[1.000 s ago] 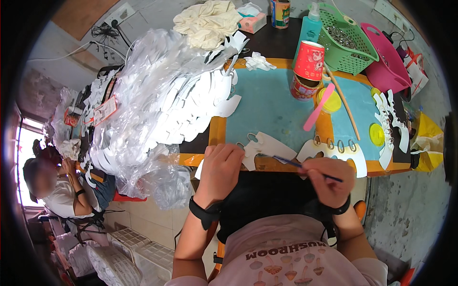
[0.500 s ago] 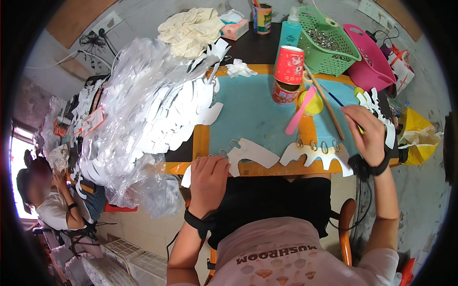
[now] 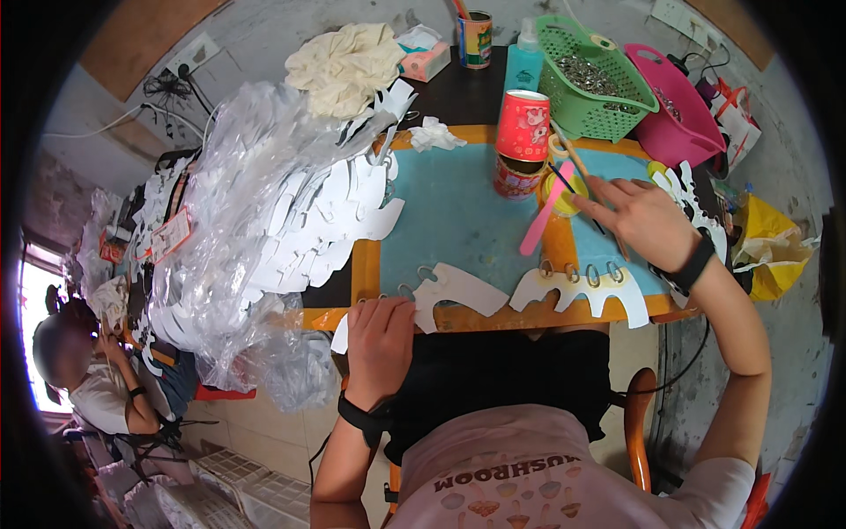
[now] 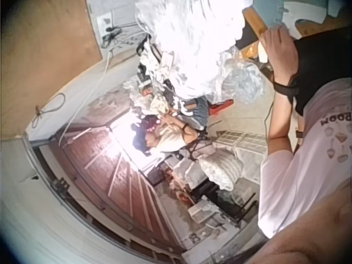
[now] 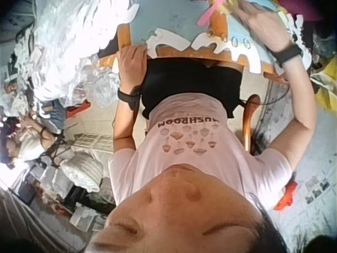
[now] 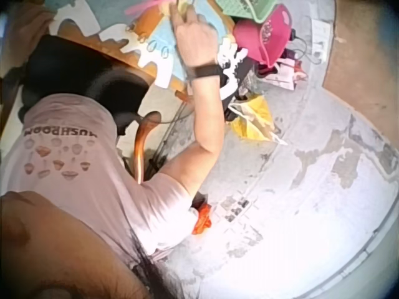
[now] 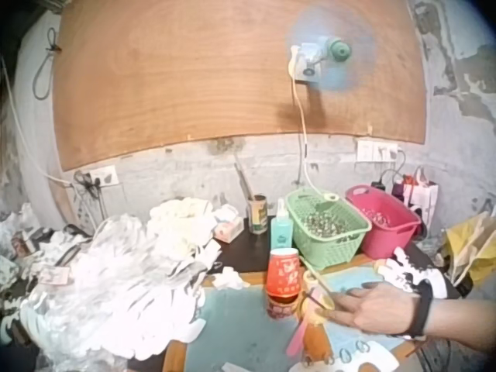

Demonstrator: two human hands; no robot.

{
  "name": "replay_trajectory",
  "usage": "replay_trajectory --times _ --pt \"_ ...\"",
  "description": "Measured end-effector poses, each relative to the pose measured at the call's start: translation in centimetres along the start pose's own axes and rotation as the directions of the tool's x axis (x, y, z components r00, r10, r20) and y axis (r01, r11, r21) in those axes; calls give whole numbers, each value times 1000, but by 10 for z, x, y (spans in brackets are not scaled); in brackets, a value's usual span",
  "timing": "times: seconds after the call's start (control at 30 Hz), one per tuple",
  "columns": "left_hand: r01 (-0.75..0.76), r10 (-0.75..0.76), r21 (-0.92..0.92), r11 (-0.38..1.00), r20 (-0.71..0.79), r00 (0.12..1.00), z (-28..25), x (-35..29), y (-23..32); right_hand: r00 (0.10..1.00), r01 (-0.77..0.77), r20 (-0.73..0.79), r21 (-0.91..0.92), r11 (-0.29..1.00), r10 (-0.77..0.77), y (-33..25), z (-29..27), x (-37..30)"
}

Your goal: The person is manually assembling and glueing small white leather or synthetic components, likely for footwear manufacturing.

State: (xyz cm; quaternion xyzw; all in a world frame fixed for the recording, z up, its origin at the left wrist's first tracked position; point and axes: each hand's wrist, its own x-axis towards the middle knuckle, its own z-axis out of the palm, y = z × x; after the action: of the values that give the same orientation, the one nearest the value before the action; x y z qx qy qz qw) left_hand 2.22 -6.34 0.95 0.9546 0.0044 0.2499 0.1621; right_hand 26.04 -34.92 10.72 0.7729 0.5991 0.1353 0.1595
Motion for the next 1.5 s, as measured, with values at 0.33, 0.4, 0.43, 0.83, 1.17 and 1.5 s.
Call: replay_trajectory --times 0.33,0.4,0.43,0.83,1.17,1.5 --pt "47 -54 -93 995 -68 996 0 1 -4 887 91 -361 747 658 287 -168 -21 23" --pt "-10 7 -58 998 -38 999 -1 3 -6 847 -1 -335 775 632 413 -187 -2 50" --pt "-6 4 -53 999 -34 999 -1 2 -6 847 3 -335 780 626 413 -195 7 65" --pt "-301 269 318 899 140 953 -9 -7 -7 850 12 -389 689 725 356 -206 33 100" --pt "-194 158 423 885 120 980 -1 -26 6 908 -7 -340 573 819 245 -204 24 93" --pt "-23 20 349 937 12 1000 28 -47 12 913 -25 -335 523 852 232 -213 24 96"
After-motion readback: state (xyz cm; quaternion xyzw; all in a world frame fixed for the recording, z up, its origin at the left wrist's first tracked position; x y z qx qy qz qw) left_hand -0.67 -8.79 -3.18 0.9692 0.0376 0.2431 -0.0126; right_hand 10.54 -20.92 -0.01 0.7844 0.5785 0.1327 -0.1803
